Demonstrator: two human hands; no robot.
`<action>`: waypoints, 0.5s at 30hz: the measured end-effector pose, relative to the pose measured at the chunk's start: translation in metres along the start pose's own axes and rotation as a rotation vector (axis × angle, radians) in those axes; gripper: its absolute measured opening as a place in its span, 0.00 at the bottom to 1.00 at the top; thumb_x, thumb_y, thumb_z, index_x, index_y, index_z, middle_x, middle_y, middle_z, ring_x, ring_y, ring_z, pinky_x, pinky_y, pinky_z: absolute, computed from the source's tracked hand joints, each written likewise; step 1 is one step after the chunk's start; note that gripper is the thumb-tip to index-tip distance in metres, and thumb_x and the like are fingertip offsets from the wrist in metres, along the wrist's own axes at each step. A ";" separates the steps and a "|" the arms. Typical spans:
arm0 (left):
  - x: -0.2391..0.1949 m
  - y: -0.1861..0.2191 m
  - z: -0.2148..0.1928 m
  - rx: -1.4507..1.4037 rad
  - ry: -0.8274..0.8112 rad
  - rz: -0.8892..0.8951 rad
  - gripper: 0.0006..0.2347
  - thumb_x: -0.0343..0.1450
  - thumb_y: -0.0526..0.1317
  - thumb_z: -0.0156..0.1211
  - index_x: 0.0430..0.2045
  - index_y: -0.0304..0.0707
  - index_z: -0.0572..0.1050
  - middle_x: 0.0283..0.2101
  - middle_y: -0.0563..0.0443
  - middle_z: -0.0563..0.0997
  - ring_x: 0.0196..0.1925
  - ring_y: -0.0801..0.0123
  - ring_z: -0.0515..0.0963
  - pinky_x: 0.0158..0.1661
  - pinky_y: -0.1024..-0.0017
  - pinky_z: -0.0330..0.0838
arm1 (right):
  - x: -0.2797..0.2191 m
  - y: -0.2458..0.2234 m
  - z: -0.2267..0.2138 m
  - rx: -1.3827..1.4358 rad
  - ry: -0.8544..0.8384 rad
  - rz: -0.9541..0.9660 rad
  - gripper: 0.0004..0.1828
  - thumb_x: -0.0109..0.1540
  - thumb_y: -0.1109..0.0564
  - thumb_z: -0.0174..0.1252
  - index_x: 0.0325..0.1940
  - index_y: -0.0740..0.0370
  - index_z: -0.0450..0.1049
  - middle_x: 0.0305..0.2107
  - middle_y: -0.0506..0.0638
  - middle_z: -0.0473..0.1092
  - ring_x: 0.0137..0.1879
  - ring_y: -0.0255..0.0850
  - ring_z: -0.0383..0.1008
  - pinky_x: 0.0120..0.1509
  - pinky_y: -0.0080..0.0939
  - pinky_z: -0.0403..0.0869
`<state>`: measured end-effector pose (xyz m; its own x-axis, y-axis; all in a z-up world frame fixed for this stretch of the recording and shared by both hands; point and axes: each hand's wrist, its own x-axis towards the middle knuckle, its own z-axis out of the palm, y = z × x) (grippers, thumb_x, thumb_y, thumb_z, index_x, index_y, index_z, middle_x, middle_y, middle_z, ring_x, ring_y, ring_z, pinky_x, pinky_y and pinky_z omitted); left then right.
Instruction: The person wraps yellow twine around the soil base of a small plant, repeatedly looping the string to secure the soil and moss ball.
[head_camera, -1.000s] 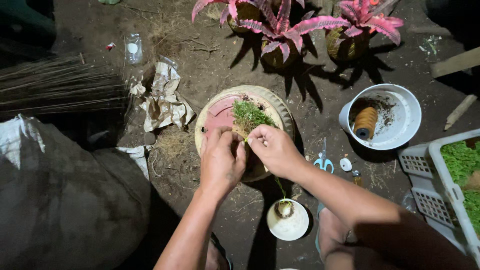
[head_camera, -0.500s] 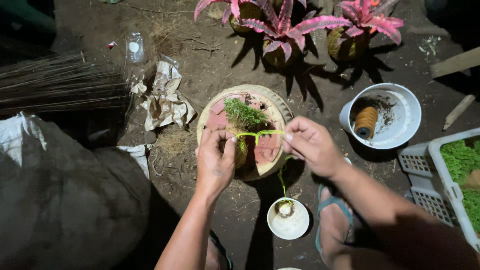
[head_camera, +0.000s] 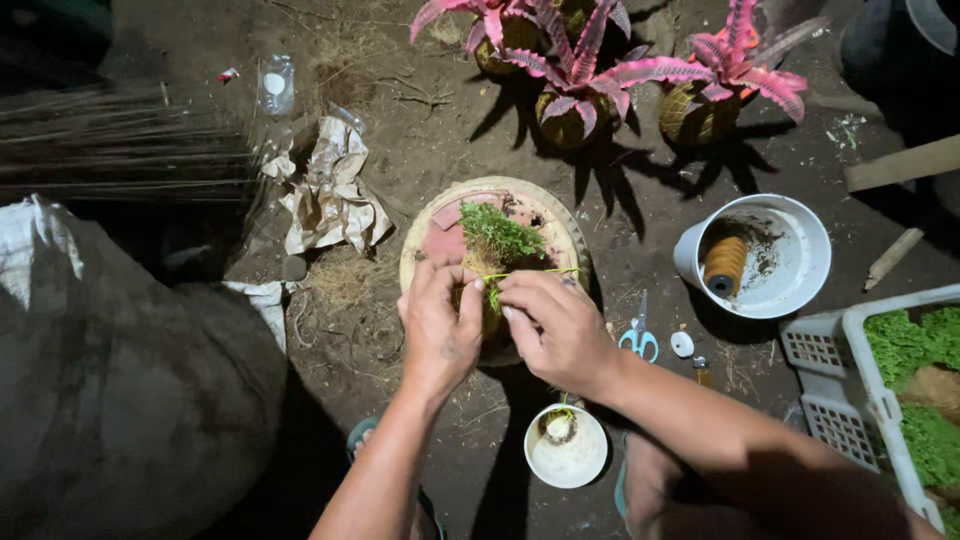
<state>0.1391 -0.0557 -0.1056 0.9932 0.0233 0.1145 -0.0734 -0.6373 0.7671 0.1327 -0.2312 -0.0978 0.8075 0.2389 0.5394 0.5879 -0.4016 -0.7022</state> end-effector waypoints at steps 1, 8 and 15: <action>-0.001 0.000 0.001 0.003 -0.003 -0.015 0.06 0.70 0.37 0.59 0.36 0.35 0.77 0.49 0.43 0.77 0.54 0.54 0.76 0.57 0.57 0.62 | -0.002 0.000 0.004 0.012 -0.048 0.095 0.07 0.62 0.65 0.60 0.44 0.66 0.74 0.40 0.55 0.74 0.43 0.48 0.77 0.47 0.43 0.74; -0.001 0.000 0.004 -0.024 0.045 -0.020 0.05 0.70 0.37 0.59 0.35 0.35 0.77 0.49 0.43 0.77 0.55 0.53 0.76 0.57 0.57 0.61 | -0.001 0.018 0.035 0.412 -0.051 0.900 0.08 0.63 0.60 0.62 0.43 0.68 0.77 0.24 0.47 0.71 0.25 0.30 0.67 0.27 0.34 0.66; -0.002 0.000 0.006 -0.037 0.079 -0.036 0.05 0.70 0.37 0.59 0.34 0.36 0.76 0.48 0.43 0.77 0.55 0.52 0.76 0.57 0.57 0.62 | -0.008 0.030 0.048 0.839 0.096 1.130 0.08 0.64 0.62 0.63 0.45 0.69 0.75 0.24 0.45 0.69 0.25 0.29 0.65 0.28 0.30 0.64</action>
